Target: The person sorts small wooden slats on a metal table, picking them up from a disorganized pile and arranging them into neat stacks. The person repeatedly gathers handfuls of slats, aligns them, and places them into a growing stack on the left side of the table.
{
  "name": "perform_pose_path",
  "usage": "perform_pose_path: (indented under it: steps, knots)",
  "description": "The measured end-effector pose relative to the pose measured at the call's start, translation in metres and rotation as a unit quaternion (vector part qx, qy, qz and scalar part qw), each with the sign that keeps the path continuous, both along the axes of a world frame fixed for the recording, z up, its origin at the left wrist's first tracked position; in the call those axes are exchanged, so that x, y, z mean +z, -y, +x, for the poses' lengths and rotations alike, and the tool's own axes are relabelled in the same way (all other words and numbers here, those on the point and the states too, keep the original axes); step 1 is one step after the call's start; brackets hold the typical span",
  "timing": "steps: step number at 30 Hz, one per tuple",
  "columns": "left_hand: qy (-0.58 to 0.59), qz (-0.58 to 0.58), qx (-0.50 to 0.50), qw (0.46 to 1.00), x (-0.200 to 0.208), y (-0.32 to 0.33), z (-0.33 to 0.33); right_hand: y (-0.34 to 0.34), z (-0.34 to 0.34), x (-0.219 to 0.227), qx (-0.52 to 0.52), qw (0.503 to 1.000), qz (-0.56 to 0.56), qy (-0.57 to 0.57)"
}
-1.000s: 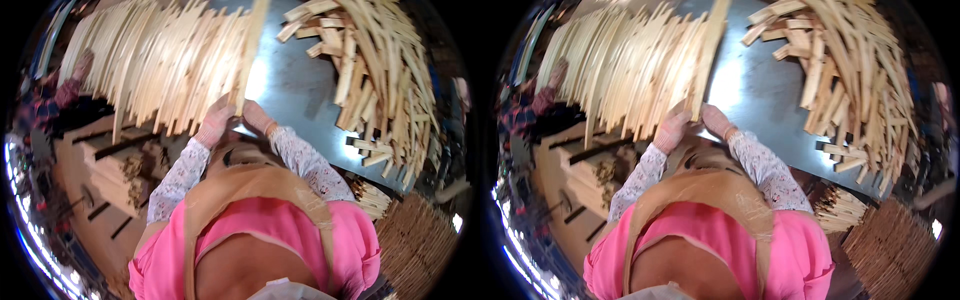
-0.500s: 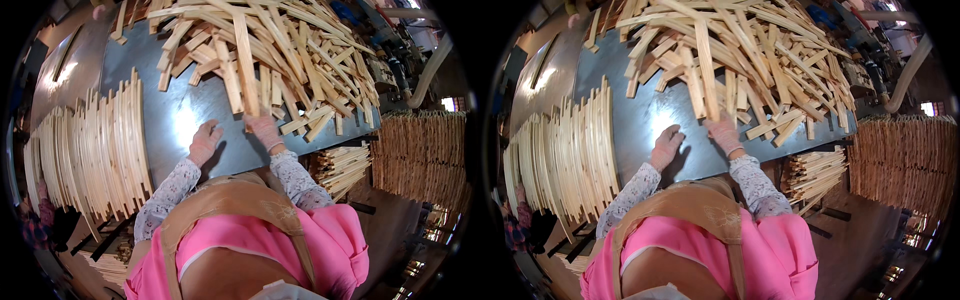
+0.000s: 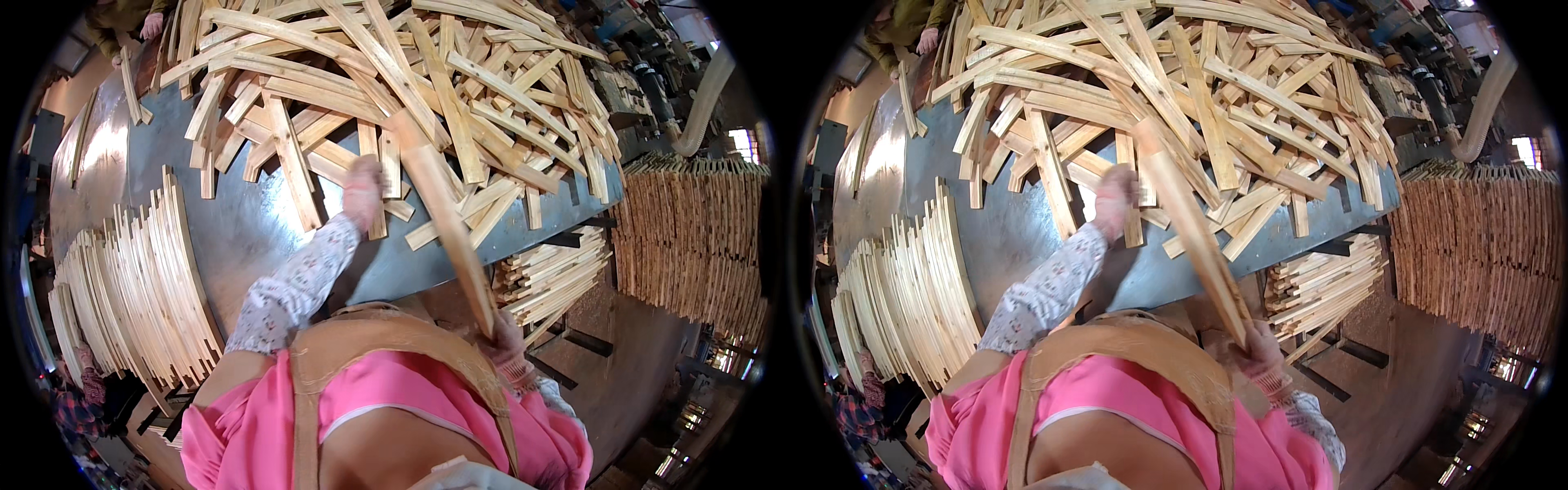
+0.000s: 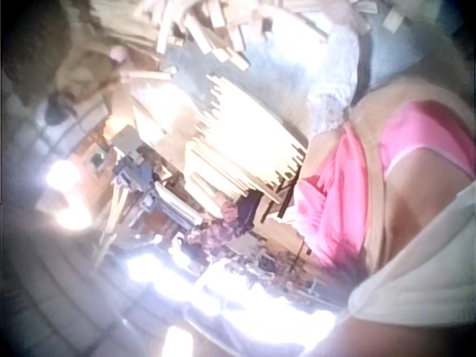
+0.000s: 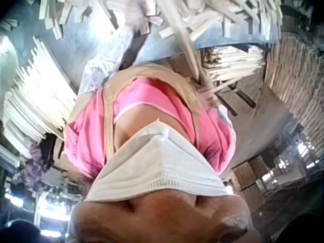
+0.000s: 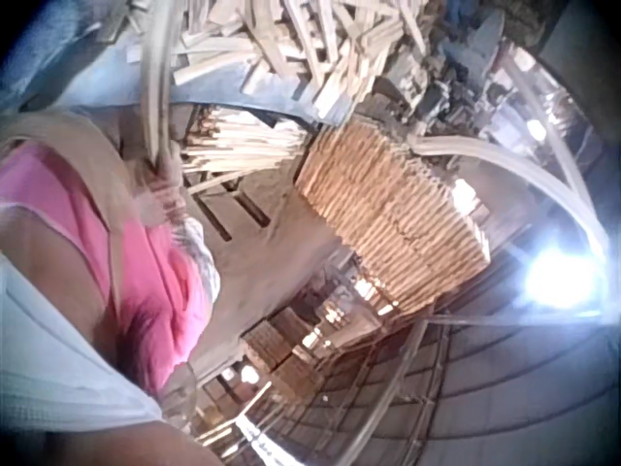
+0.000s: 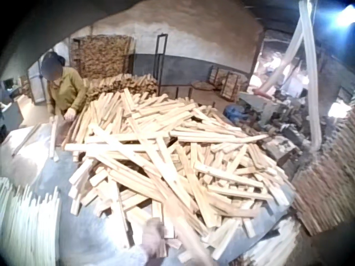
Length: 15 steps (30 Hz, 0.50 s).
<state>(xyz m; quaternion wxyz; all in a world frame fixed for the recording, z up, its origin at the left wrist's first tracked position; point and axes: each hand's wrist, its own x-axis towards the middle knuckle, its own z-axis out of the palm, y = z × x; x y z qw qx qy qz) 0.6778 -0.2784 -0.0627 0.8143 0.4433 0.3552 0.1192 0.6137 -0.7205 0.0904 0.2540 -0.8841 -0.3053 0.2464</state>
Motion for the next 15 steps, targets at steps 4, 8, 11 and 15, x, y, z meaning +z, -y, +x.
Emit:
perform_pose_path:
  steps: [4,8,11,15]
  knots:
    - [-0.081,0.086,-0.093,0.989,0.013,0.042,0.098,-0.050,0.042,0.023,-0.050,0.986,0.161,0.014]
    - [-0.137,0.168,-0.120,0.969,0.044,0.038,0.069,-0.092,0.058,0.018,-0.171,0.946,0.255,-0.104]
    - [0.016,-0.003,0.010,1.000,-0.006,0.028,-0.031,-0.105,0.070,-0.001,-0.210,0.904,0.295,-0.226]
    - [-0.106,-0.004,-0.012,0.994,0.112,-0.012,-0.168,-0.124,0.078,-0.019,-0.208,0.879,0.278,-0.326]
